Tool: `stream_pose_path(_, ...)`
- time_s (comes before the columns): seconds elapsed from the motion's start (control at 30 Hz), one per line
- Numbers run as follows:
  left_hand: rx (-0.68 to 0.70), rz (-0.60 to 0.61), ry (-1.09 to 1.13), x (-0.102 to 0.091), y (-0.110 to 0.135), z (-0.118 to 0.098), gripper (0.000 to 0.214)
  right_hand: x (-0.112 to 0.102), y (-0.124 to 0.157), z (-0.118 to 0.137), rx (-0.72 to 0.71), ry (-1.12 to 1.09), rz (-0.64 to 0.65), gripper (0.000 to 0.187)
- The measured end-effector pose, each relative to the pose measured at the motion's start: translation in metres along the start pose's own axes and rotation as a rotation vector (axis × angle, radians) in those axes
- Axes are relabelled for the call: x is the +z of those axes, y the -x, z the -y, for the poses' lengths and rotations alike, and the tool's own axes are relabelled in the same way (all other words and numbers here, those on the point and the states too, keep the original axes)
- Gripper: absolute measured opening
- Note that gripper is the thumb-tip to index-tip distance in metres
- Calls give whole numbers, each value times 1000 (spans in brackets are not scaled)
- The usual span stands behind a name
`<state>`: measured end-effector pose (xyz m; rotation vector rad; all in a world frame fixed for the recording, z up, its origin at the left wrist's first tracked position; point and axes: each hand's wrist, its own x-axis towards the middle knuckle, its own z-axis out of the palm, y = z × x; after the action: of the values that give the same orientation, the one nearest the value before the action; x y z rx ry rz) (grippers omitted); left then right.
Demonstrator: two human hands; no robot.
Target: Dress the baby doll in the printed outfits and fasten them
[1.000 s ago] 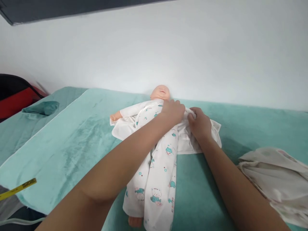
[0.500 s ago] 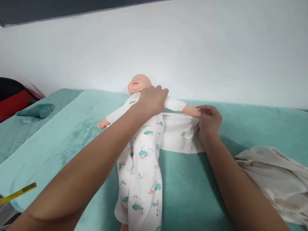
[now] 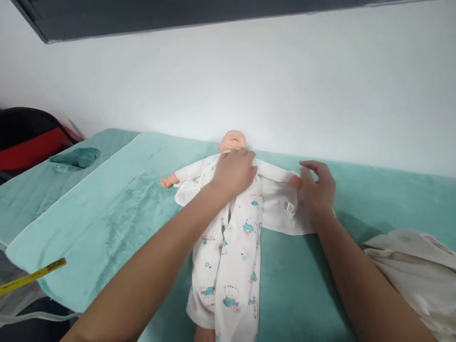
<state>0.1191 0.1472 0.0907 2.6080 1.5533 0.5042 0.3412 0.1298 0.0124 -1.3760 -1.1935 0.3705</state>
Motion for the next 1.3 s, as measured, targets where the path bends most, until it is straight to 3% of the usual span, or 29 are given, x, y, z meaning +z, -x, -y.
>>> stream_pose_path(0.07,-153,-89,146,-7,25,30,35,14,17,15,-156,112,184,26)
stream_pose_path(0.17,-236,-18,376,-13,50,69,60,38,37,33,-281,72,466,37)
stream_pose_path(0.27,-221,100,462,-15,55,83,72,54,42,37,-151,94,493,49)
stream_pose_path(0.37,-230,71,403,-13,52,73,62,58,36,33,-33,88,478,45)
stream_pose_path(0.5,-101,-104,209,0,59,53,26,57,32,33,-93,103,399,32)
stream_pose_path(0.6,-45,-140,194,7,71,52,31,50,38,36,-95,57,340,29)
stream_pose_path(0.67,-93,-80,304,3,78,59,36,44,43,38,-58,21,319,28)
stream_pose_path(0.77,-148,158,516,-15,86,74,38,38,51,39,2,2,268,25)
stream_pose_path(0.83,-130,345,596,-29,92,83,48,36,56,40,-22,10,217,22)
stream_pose_path(0.9,-109,411,582,-37,98,87,57,35,60,43,-94,31,162,19)
stream_pose_path(1.03,-90,224,360,-25,110,77,42,26,66,46,-155,54,142,16)
stream_pose_path(1.17,-92,88,162,1,126,59,16,16,74,46,-34,5,289,21)
stream_pose_path(1.3,-218,56,275,7,141,54,17,13,81,48,41,32,466,32)
